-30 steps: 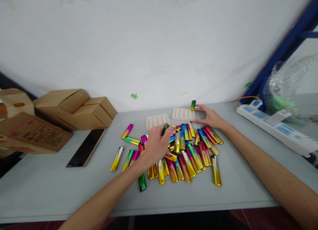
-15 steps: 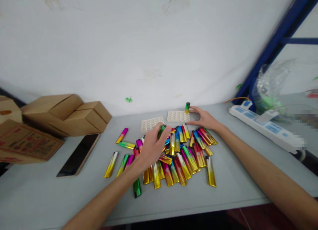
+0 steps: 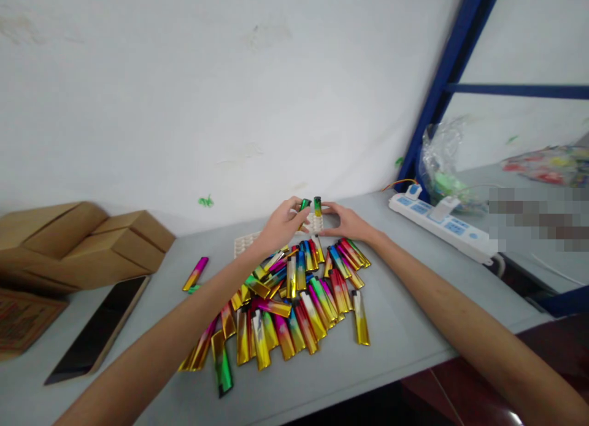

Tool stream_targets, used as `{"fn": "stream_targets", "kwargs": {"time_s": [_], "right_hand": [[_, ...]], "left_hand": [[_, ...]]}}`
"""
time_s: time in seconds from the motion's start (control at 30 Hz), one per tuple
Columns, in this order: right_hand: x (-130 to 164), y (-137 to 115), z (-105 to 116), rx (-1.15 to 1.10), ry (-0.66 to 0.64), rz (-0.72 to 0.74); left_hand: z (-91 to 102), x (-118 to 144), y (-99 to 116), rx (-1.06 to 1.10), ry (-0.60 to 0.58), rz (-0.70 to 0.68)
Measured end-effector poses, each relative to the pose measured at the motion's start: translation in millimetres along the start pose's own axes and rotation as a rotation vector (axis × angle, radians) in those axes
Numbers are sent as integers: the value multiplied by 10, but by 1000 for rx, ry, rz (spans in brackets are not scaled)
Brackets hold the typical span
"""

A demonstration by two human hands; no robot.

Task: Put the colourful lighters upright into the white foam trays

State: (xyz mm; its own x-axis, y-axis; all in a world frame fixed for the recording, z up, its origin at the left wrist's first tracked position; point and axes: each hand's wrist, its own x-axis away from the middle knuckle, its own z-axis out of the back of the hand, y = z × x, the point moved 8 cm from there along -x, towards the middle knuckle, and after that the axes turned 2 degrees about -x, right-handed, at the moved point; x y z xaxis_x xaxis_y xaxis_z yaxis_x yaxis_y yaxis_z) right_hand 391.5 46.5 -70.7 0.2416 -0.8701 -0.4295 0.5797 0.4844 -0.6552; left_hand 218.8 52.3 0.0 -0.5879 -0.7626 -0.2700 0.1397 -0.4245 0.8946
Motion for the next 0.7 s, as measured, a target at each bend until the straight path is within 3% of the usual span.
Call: {"fn": "stream_targets", "kwargs": {"time_s": [0.13, 0.3, 0.7], "right_hand": [[-9, -21, 11, 25, 4, 10], [-20, -18, 13, 38, 1, 8], [-31, 12, 2, 45, 8, 10]], "left_hand": [[-16, -290, -81, -116, 68, -115], [10, -423, -305, -125, 164, -53], [-57, -612, -268, -261, 55, -146]]}}
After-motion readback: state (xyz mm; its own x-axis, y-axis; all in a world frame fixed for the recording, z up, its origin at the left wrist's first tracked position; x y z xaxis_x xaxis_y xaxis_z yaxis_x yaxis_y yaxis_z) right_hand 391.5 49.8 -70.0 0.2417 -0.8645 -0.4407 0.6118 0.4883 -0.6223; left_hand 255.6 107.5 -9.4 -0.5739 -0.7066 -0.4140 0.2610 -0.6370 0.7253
